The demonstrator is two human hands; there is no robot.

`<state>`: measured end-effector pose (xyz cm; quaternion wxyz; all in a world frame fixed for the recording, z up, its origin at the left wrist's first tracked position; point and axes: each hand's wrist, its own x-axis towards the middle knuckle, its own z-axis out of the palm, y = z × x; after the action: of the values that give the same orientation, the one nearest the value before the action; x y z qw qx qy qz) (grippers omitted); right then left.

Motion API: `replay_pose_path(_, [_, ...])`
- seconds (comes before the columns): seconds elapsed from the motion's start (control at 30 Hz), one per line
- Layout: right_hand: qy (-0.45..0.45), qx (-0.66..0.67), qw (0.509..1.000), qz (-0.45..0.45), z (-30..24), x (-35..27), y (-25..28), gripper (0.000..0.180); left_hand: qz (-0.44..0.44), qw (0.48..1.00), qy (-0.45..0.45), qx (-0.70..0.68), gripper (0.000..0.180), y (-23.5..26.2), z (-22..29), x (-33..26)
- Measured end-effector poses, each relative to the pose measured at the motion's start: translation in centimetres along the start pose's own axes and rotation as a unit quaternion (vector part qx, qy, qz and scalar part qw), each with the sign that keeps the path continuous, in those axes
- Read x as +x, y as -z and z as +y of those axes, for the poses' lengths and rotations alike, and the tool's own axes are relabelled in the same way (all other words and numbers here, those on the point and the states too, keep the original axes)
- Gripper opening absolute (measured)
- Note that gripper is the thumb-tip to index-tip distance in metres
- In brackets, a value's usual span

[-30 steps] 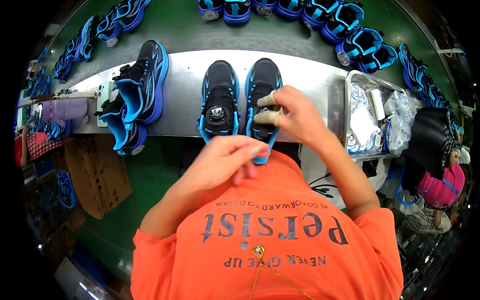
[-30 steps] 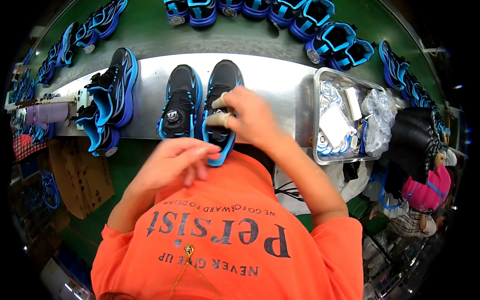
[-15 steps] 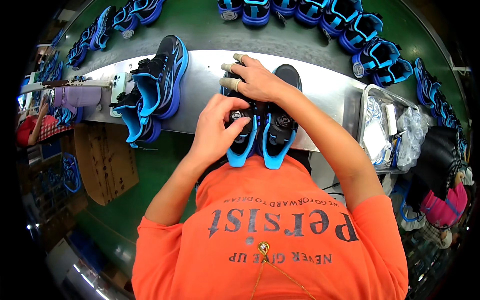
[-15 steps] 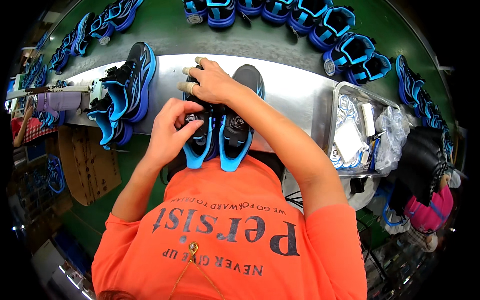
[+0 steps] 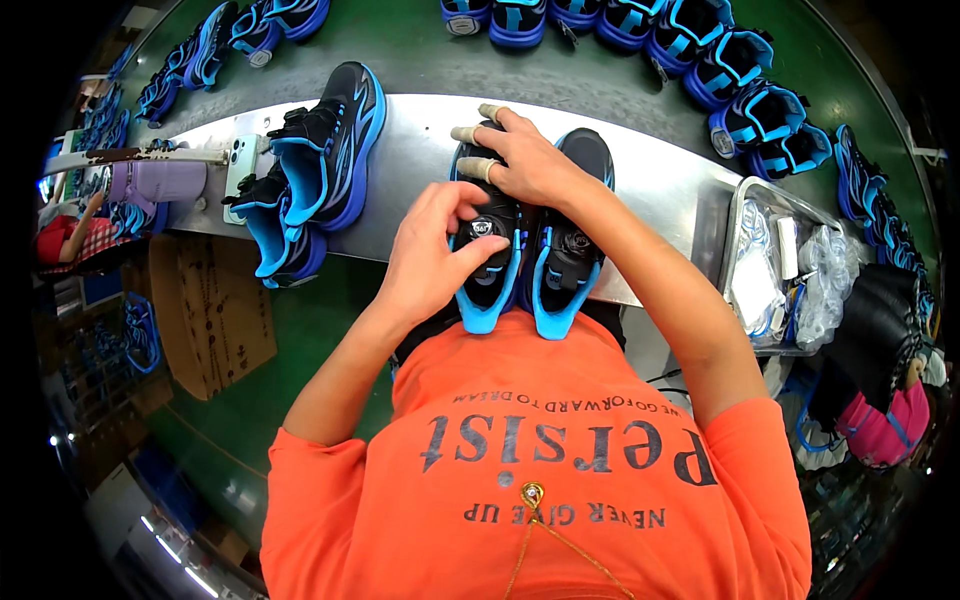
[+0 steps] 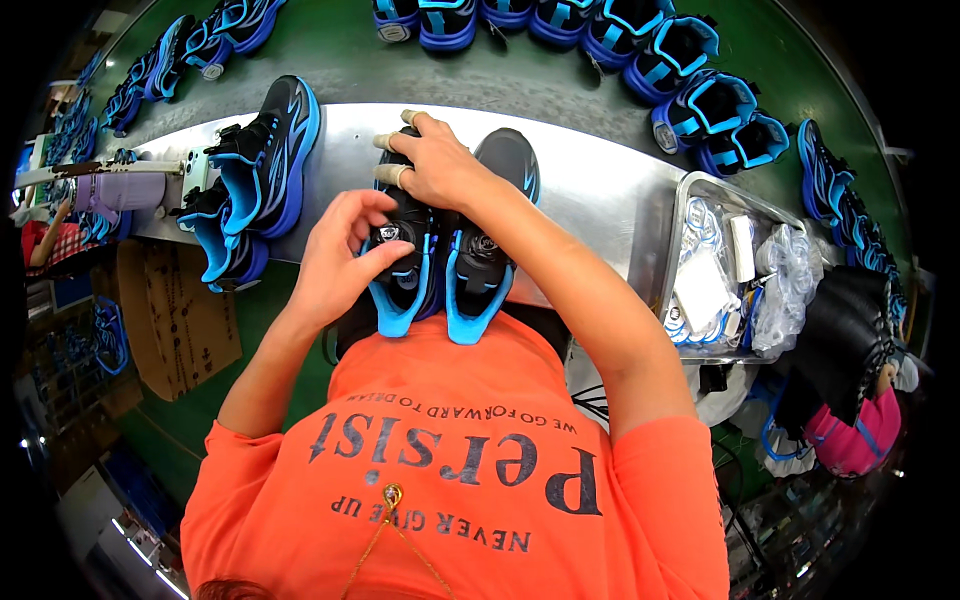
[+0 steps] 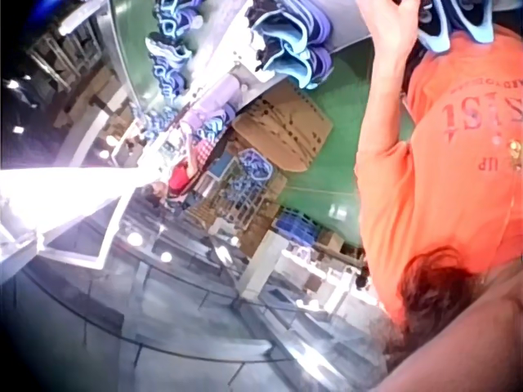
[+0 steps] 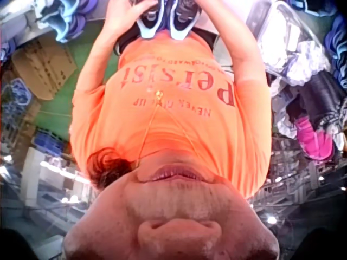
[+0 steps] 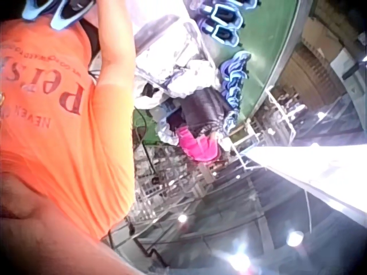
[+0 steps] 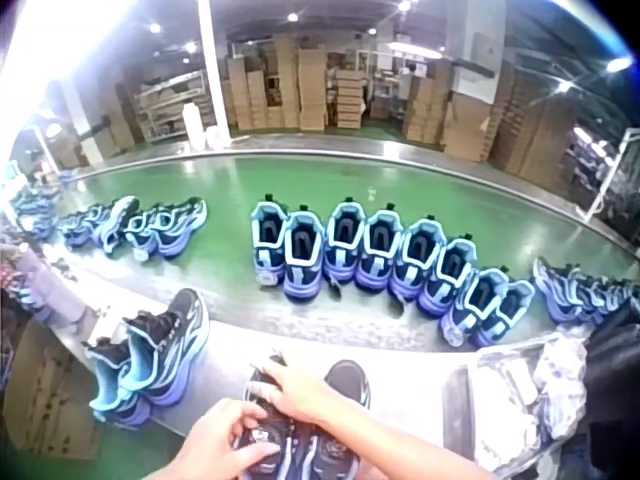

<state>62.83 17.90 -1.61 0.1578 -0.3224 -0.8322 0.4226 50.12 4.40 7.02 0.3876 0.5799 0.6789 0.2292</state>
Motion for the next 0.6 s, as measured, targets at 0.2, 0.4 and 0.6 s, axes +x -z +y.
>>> replay_pose_path(0.2, [0.004,0.011,1.0,-0.01,0.0,0.0,0.4,0.044,-0.041,0.996,-0.075,-0.029,0.049,1.0,0.0,0.0])
replay_pose_path(0.4, [0.015,0.012,1.0,-0.002,0.0,0.1,0.5,0.041,-0.11,0.977,-0.023,-0.183,0.051,1.1,-1.9,0.5])
replay_pose_path(0.6, [0.01,0.013,1.0,-0.001,0.3,0.2,0.4,0.04,0.009,0.995,-0.101,0.016,0.047,0.5,-0.6,-0.4])
